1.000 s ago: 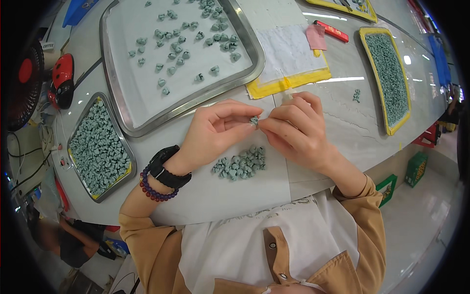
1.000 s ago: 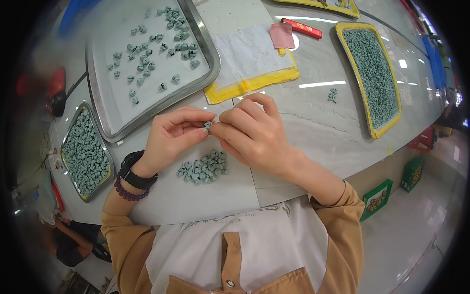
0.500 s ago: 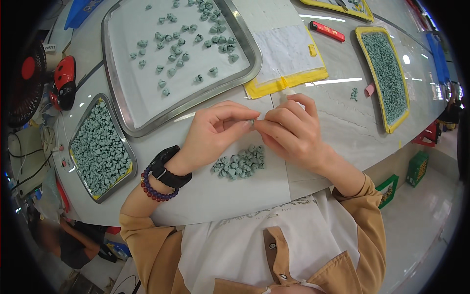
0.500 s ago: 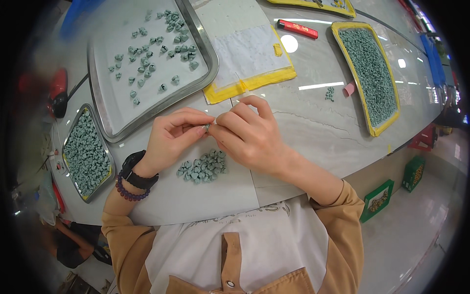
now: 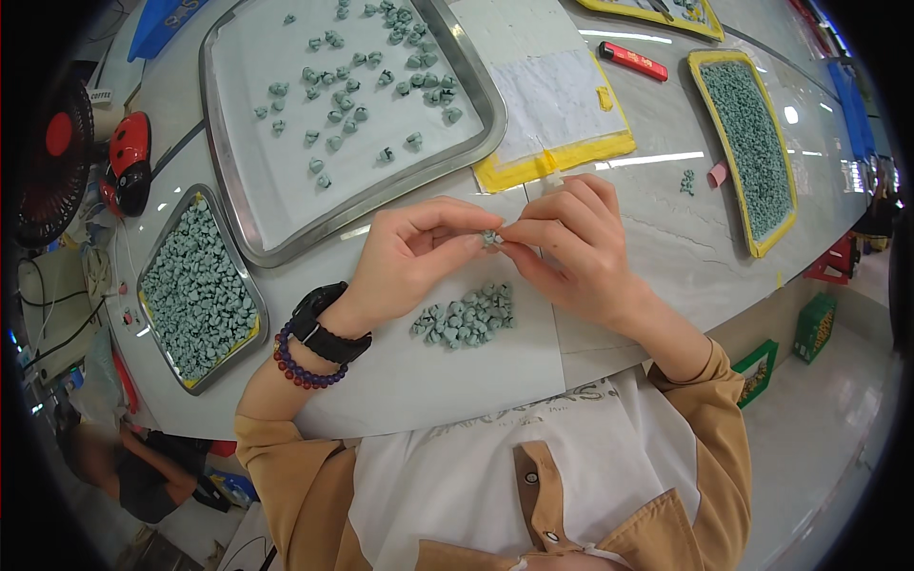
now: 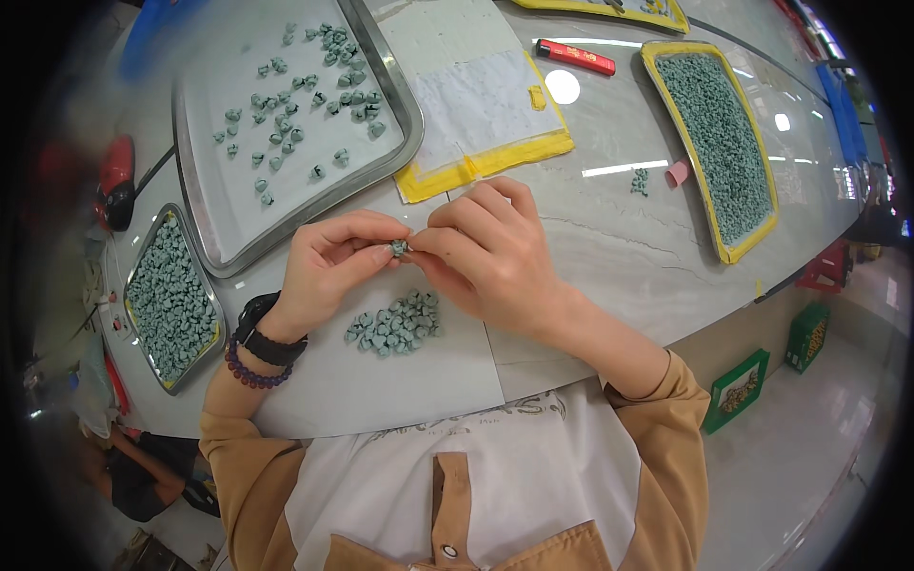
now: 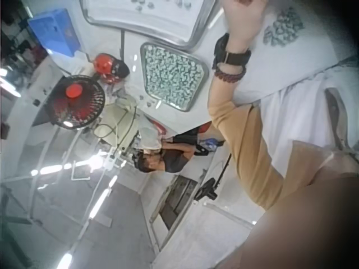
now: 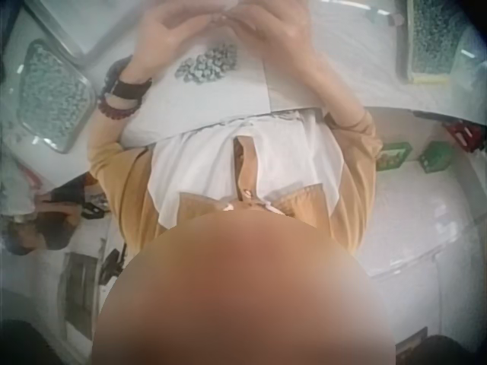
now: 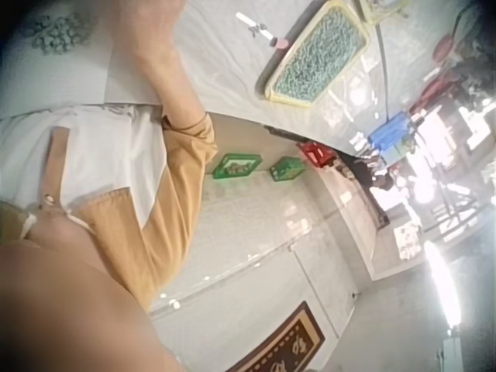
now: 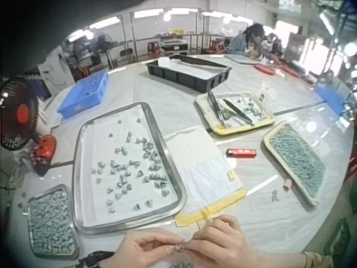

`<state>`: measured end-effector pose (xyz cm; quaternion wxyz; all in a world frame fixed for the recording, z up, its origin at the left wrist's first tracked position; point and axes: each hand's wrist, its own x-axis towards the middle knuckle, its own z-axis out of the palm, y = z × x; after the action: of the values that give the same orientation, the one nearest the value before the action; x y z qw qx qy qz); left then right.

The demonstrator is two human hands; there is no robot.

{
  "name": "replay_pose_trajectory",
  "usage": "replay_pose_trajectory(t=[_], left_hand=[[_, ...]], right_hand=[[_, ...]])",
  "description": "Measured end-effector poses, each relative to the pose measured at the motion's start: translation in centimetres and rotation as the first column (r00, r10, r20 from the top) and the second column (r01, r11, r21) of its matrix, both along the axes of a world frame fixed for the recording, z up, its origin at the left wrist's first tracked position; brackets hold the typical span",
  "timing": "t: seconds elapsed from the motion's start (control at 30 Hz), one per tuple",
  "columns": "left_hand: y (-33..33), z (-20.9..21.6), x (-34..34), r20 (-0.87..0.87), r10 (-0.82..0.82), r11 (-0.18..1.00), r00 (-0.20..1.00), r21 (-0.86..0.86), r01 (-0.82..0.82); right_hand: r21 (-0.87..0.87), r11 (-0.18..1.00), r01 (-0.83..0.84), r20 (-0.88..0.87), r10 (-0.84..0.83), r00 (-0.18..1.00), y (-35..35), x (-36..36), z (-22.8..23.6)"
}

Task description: Applying adhesive to small green plastic toy parts and joining them together.

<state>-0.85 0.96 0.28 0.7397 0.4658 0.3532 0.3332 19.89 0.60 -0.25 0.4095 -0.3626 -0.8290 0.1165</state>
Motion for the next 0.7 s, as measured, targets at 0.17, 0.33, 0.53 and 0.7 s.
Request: replay_pose_trajectory(t=[0.17,0.33,0.53,0.7], left_hand=[[-0.25,-0.30,0.18,0.003,0.014,0.997,1.000,0.081,-0.014],[-0.33,-0.36,0.24,0.007,0.018,0.995,1.000,0.098,-0.019],[-0.31,-0.50,0.19,0.020,0.018,0.996,1.000,0.089,-0.020],[-0.21,-0.47,0.18,0.010,0.008,0.996,1.000,0.089,-0.009]], right_hand=[[-0.008,1.000,0.019,0.017,-0.019,1.000,-0.03,0.01,-0.15],[-0.031,0.999,0.009,0.024,-0.009,1.000,-0.03,0.04,-0.03],[-0.021,1.000,0.010,0.015,-0.010,1.000,-0.17,-0.04,0.37],[0.003,1.000,0.005,-0.006,-0.005,1.000,-0.23,-0.21,-0.06]])
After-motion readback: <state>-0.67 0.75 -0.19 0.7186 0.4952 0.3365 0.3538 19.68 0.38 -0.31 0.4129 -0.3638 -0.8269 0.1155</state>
